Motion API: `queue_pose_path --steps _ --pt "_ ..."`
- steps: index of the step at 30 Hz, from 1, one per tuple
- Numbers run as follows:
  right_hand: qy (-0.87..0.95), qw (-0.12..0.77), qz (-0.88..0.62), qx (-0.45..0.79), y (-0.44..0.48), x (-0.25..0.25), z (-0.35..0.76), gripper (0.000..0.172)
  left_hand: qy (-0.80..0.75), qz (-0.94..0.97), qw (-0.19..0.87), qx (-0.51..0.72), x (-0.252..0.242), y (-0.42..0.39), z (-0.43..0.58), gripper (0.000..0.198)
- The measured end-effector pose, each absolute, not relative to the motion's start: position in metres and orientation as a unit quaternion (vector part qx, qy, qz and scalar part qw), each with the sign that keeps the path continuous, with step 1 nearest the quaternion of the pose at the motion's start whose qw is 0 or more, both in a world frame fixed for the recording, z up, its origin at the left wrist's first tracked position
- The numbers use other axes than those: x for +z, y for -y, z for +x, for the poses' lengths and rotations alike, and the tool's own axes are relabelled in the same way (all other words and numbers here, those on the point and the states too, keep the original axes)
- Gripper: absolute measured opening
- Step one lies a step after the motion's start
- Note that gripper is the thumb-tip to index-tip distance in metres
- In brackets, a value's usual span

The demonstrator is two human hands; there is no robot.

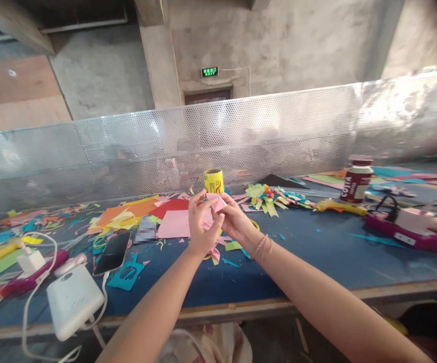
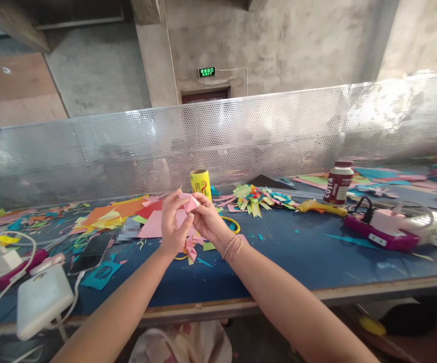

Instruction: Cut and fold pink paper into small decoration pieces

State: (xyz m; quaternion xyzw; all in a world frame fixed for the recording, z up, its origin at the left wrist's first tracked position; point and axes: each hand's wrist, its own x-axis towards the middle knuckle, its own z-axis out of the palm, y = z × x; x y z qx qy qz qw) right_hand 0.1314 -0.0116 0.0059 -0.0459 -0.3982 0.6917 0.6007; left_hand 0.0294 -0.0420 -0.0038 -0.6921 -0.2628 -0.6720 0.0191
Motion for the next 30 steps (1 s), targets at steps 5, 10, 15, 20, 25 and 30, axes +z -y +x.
queue_pose_path --steps 5,10,15,20,25,30 --pt "0.414 0.611 -0.042 0.674 0.0093 0.0036 0.1319 0.026 0.264 -0.689 0.005 -0.674 -0.0044 0.0411 0.0297 0.03" --pt "0.408 0.622 -0.046 0.667 0.0067 0.003 0.1329 0.024 0.263 -0.681 -0.006 -0.683 -0.0039 0.0391 0.0291 0.028" --pt "0.387 0.603 -0.009 0.697 0.009 0.006 0.1323 0.025 0.261 -0.677 -0.006 -0.688 -0.004 0.0379 0.0285 0.028" --pt "0.388 0.606 -0.019 0.694 0.0109 0.0069 0.1316 0.026 0.268 -0.681 -0.009 -0.682 -0.0044 0.0377 0.0282 0.025" --pt "0.4 0.61 -0.031 0.683 0.0113 0.0065 0.1307 0.023 0.284 -0.671 -0.011 -0.685 -0.003 0.0376 0.0287 0.02" --pt "0.406 0.616 -0.027 0.674 0.0097 0.0051 0.1286 0.02 0.288 -0.649 -0.02 -0.704 -0.0008 0.0377 0.0304 0.013"
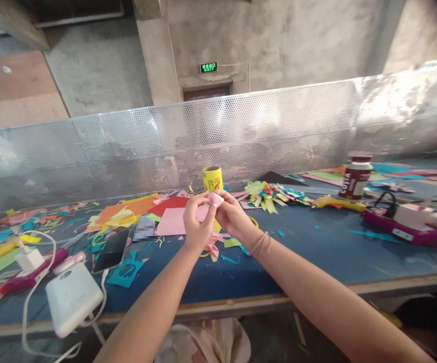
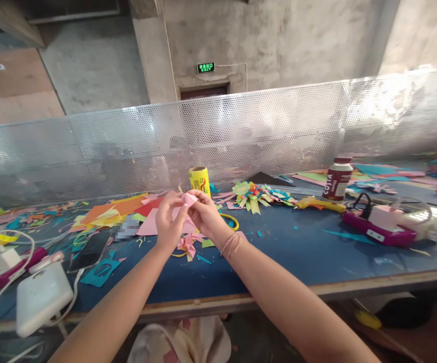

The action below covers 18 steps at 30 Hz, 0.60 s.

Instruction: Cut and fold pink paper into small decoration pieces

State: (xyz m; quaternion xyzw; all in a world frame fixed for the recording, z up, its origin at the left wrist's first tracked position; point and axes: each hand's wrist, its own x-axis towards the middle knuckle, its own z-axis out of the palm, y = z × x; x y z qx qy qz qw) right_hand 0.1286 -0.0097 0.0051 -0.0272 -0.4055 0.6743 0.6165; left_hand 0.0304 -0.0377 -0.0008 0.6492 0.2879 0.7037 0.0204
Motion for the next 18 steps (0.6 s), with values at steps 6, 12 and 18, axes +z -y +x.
queue_pose_path --steps 6,12,18 --pt "0.415 0.605 -0.035 0.678 0.0107 0.0064 0.1304 0.019 -0.287 0.684 -0.082 0.666 0.0056 0.0417 0.0272 0.023" --pt "0.415 0.599 -0.038 0.684 0.0118 0.006 0.1314 0.02 -0.292 0.69 -0.089 0.656 0.0069 0.0422 0.0267 0.022" --pt "0.408 0.604 -0.043 0.684 0.0116 0.0058 0.1302 0.019 -0.302 0.673 -0.072 0.671 0.0034 0.0415 0.0283 0.019"
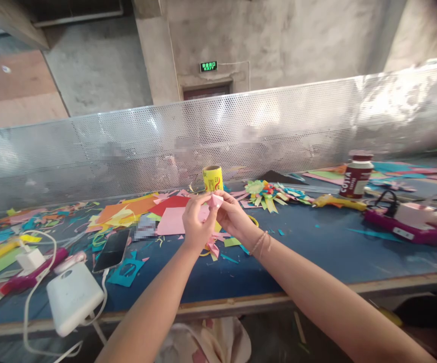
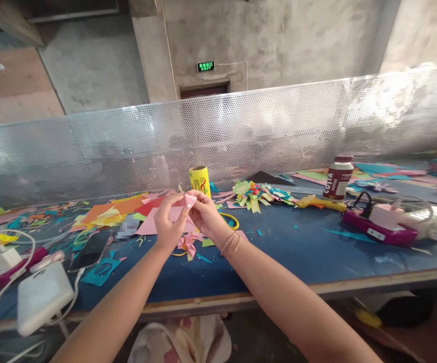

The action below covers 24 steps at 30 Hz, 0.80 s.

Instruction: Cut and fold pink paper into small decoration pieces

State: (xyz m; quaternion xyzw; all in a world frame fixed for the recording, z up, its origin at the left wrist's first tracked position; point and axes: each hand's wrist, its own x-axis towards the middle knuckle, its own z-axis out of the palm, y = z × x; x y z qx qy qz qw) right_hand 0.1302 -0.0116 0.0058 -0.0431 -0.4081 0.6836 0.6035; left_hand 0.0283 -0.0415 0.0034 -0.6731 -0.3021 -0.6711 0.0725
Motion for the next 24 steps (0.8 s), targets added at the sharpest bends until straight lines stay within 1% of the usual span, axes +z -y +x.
queue_pose_path --steps 3,6,11,19,21,24 --pt "0.403 0.609 -0.045 0.682 0.0115 0.0059 0.1292 0.019 0.307 -0.664 0.065 -0.679 0.0019 0.0405 0.0289 0.014" --pt "0.401 0.612 -0.049 0.679 0.0121 0.0061 0.1281 0.019 0.312 -0.656 0.049 -0.685 0.0002 0.0389 0.03 0.014" --pt "0.406 0.631 -0.056 0.658 0.0153 0.0072 0.125 0.018 0.32 -0.638 -0.024 -0.7 -0.0034 0.0366 0.0328 0.017" --pt "0.412 0.64 -0.078 0.645 0.0126 0.0039 0.1244 0.016 0.317 -0.615 -0.109 -0.714 -0.0022 0.0357 0.0318 0.019" --pt "0.407 0.63 -0.079 0.657 0.0102 0.0023 0.1254 0.016 0.326 -0.621 -0.098 -0.706 -0.0016 0.0346 0.0298 0.019" --pt "0.4 0.614 -0.075 0.677 0.0081 0.0012 0.1262 0.018 0.336 -0.629 -0.055 -0.699 -0.0014 0.0335 0.0277 0.019"
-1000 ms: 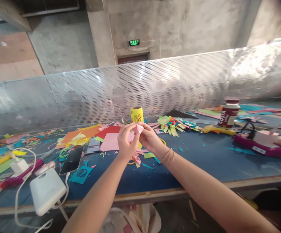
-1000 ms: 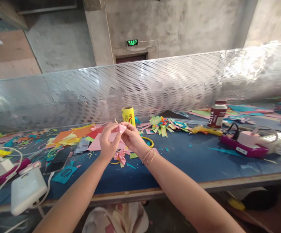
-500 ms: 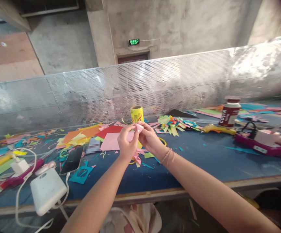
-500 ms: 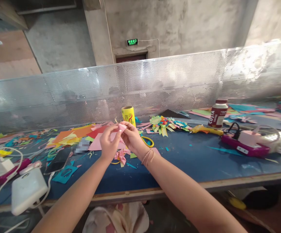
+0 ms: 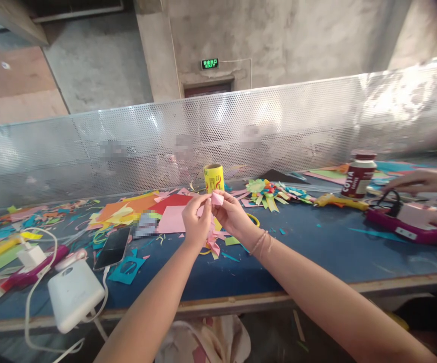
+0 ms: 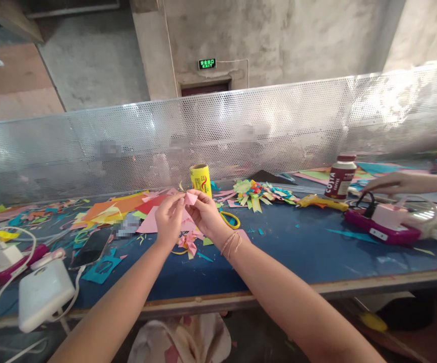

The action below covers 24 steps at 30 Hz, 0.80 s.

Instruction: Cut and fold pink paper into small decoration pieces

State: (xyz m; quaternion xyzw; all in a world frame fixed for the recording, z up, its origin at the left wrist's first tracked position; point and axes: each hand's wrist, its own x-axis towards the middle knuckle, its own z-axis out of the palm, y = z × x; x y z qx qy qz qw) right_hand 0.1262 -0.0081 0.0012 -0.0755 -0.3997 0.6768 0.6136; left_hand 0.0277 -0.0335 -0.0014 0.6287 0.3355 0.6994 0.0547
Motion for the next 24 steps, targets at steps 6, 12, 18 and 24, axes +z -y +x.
queue_pose_path --steps 6,12,18,24 --pt "0.392 0.609 -0.064 0.686 0.0096 0.0017 0.1256 0.018 -0.327 0.631 0.046 0.702 -0.0029 0.0346 0.0296 0.02" --pt "0.398 0.607 -0.065 0.685 0.0088 0.0005 0.1259 0.018 -0.325 0.615 0.091 0.712 -0.0056 0.0334 0.0318 0.021" --pt "0.412 0.605 -0.067 0.678 0.0092 0.0015 0.126 0.016 -0.324 0.612 0.097 0.715 -0.0055 0.0336 0.0313 0.021" --pt "0.411 0.608 -0.07 0.676 0.0119 0.003 0.1258 0.016 -0.33 0.608 0.102 0.715 -0.0052 0.0329 0.0305 0.021"
